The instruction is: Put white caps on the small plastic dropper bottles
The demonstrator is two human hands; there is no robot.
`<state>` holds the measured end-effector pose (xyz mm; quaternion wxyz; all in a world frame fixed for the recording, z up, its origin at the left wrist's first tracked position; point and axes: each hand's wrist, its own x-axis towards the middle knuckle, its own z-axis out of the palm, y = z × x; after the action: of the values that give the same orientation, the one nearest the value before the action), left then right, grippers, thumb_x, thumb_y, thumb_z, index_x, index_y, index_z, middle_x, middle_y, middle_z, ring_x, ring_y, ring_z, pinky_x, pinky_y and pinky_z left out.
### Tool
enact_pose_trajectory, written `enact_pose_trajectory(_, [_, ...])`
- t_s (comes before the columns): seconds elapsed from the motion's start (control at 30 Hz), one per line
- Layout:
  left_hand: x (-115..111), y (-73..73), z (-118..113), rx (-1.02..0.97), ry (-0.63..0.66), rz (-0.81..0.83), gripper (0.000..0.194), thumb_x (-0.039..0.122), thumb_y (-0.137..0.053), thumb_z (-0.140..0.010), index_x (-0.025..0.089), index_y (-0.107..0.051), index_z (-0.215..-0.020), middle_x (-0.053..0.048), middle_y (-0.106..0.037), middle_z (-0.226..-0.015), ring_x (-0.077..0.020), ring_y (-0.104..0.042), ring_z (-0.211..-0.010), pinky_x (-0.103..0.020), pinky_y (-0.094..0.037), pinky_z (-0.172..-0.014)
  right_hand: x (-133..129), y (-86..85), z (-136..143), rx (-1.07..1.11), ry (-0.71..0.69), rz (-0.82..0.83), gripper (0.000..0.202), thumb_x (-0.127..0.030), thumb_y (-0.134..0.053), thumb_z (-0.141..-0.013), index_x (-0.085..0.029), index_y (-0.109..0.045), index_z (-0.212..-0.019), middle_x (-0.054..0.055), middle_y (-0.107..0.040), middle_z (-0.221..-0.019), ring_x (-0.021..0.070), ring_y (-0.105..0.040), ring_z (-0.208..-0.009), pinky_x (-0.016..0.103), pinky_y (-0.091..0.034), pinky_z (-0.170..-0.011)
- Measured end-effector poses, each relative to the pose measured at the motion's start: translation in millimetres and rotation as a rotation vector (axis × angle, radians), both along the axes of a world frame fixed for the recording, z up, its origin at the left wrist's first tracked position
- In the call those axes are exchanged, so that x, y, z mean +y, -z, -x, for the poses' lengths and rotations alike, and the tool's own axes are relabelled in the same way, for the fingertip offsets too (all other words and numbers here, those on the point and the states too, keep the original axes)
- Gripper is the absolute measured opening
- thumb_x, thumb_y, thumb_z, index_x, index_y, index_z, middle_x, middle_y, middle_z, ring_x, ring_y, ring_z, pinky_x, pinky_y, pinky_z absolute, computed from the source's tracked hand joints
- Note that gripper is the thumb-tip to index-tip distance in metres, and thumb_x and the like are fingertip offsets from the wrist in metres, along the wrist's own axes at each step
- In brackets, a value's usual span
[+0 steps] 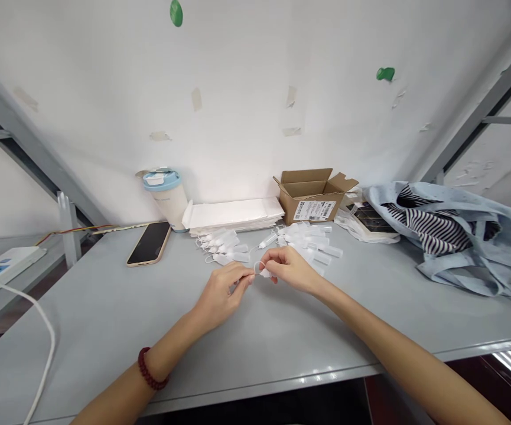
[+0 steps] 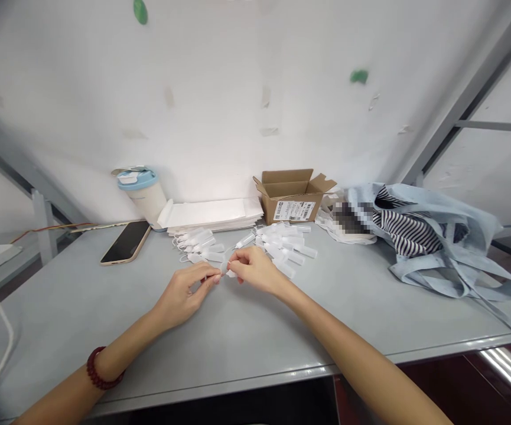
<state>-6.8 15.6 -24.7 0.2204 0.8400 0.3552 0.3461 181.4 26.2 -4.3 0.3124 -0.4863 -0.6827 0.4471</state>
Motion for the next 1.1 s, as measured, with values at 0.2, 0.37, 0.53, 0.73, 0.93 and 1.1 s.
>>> enact_pose_trajectory(0.2, [0.8,-2.3,0.4,-0.022,-0.012,0.018,0.021,0.021,-0.046,-0.089,0.018,-0.065,-0.082,-0.003,-0.063,-0.073,-0.0147,-0.055,-0.069,-0.025,-0.043,-0.062,-1.9,-0.4,1.1,0.027,0.027,-0.014,0.017,-0.021,-0.045,-0.071,-0.015,-0.061,-0.07,-0.004,-0.053,-0.049,0.0088,-0.046,-0.046,0.02,-0.033,-0.048])
enact_pose_trajectory(0.37, [1.8,-3.5,0.0,-0.055,-0.014,0.032,0.02,0.023,-0.048,-0.088,0.018,-0.066,-0.083,-0.003,-0.064,-0.074,-0.0144,-0.055,-0.069,-0.025,-0.044,-0.064,-2.2,-6.2,-1.0,0.041,0.042,-0.021,0.018,-0.019,-0.044,-0.07,-0.015,-0.061,-0.067,-0.003,-0.053,-0.048,0.0088,-0.045,-0.046,0.021,-0.032,-0.047])
enact_pose_trajectory(0.53, [1.2,-3.8,-1.4,-0.066,-0.024,0.039,0.021,0.025,-0.048,-0.088,0.019,-0.067,-0.083,-0.003,-0.064,-0.072,-0.0149,-0.056,-0.068,-0.026,-0.046,-0.063,-1.5,-6.2,-2.2,0.03,0.023,-0.025,0.019,-0.021,-0.044,-0.071,-0.015,-0.062,-0.068,-0.003,-0.053,-0.048,0.0086,-0.043,-0.046,0.021,-0.03,-0.046])
enact_pose_trajectory(0.73, [0.6,-3.4,-0.6,-0.052,-0.019,0.032,0.021,0.024,-0.047,-0.089,0.019,-0.066,-0.082,-0.003,-0.064,-0.072,-0.0147,-0.055,-0.068,-0.025,-0.044,-0.062,-2.5,-5.9,-1.2,-0.011,0.029,-0.041,0.016,-0.022,-0.047,-0.07,-0.016,-0.062,-0.068,-0.003,-0.053,-0.049,0.0085,-0.044,-0.046,0.02,-0.031,-0.047])
enact_pose_trajectory(0.93, [-0.3,-1.2,-1.3,-0.042,0.013,-0.026,0.019,0.018,-0.047,-0.088,0.017,-0.066,-0.084,-0.003,-0.061,-0.07,-0.0143,-0.054,-0.068,-0.025,-0.043,-0.062,-5.5,-4.5,1.4,-0.057,0.025,-0.076,0.015,-0.021,-0.046,-0.069,-0.016,-0.06,-0.067,-0.004,-0.051,-0.049,0.009,-0.045,-0.047,0.02,-0.031,-0.046])
enact_pose_trajectory(1.1, [-1.0,1.9,-2.0,-0.013,0.027,-0.091,0.019,0.015,-0.045,-0.089,0.017,-0.064,-0.085,-0.003,-0.061,-0.07,-0.0145,-0.053,-0.067,-0.026,-0.043,-0.062,-7.9,-0.5,4.9,-0.082,0.058,-0.113,0.012,-0.02,-0.047,-0.068,-0.016,-0.058,-0.068,-0.005,-0.048,-0.049,0.0084,-0.042,-0.047,0.02,-0.032,-0.048])
